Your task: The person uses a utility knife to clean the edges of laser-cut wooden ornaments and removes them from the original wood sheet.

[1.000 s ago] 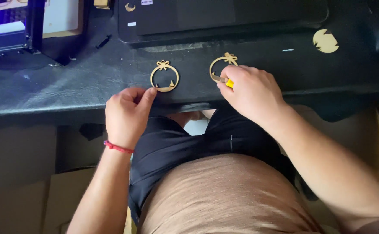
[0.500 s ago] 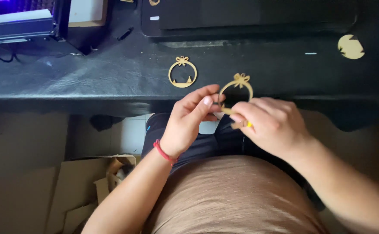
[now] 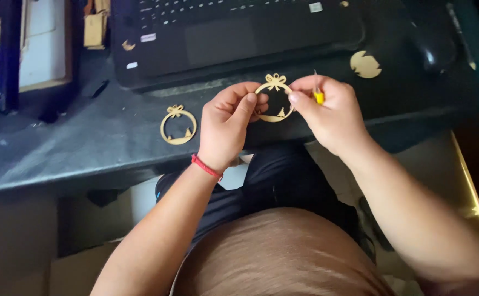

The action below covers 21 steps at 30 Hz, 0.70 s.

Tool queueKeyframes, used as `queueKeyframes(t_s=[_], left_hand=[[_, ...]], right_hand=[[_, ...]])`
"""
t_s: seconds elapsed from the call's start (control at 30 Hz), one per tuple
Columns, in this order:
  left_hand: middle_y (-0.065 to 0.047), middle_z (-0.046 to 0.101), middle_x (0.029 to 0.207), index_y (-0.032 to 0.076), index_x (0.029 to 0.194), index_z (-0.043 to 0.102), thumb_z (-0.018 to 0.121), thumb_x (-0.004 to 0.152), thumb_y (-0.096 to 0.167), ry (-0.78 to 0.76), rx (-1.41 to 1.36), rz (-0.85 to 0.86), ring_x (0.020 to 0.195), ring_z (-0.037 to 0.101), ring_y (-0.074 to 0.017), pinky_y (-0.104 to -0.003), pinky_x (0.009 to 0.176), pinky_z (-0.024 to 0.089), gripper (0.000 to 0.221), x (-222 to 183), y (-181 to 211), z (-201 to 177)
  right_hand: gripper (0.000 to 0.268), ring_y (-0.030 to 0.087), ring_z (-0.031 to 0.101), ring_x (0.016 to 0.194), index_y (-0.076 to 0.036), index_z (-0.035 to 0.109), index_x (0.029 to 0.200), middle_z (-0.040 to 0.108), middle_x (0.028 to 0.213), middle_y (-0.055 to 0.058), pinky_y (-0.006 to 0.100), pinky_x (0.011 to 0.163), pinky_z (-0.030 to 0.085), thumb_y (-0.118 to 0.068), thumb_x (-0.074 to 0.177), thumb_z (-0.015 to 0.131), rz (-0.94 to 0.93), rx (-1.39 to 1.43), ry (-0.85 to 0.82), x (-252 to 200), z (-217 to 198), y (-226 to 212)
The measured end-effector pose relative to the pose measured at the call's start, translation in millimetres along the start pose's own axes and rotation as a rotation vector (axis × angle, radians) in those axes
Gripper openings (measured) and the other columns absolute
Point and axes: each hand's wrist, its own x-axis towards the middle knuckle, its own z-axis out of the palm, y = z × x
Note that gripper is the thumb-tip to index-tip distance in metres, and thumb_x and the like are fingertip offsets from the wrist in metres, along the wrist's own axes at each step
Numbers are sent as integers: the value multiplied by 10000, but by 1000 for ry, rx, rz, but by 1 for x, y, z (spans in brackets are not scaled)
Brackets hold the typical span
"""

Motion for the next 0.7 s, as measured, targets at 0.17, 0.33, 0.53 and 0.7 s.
queueKeyframes(t_s=[0.17,0.33,0.53,0.7], left_hand=[[-119,750,914,-4,1134,673,556,986,90,-58,32,22,821,730,-128,-203,699,603,211,32,-11,11],[-122,744,798,9,1025,716,578,952,81,-48,136,49,707,743,-148,-197,594,590,173,40,-3,17],[-40,709,653,76,920,756,629,872,105,-34,243,-6,570,652,-56,-178,472,534,139,43,-10,16],[-86,720,664,42,931,747,628,856,96,-58,282,13,594,673,-92,-202,482,551,151,43,-10,17]], right_hand=[[91,88,476,351,39,683,982,527,526,54,214,412,426,-19,914,665,199,274,-74,13,-11,-24],[133,66,506,375,41,672,1032,537,601,42,187,433,460,-56,941,665,314,348,-213,21,-13,-10],[123,88,512,383,16,682,1033,543,614,59,206,461,468,-15,918,655,306,361,-290,19,-11,-2],[129,112,525,392,45,681,1025,545,621,84,228,471,483,25,898,666,278,337,-299,17,-12,8]])
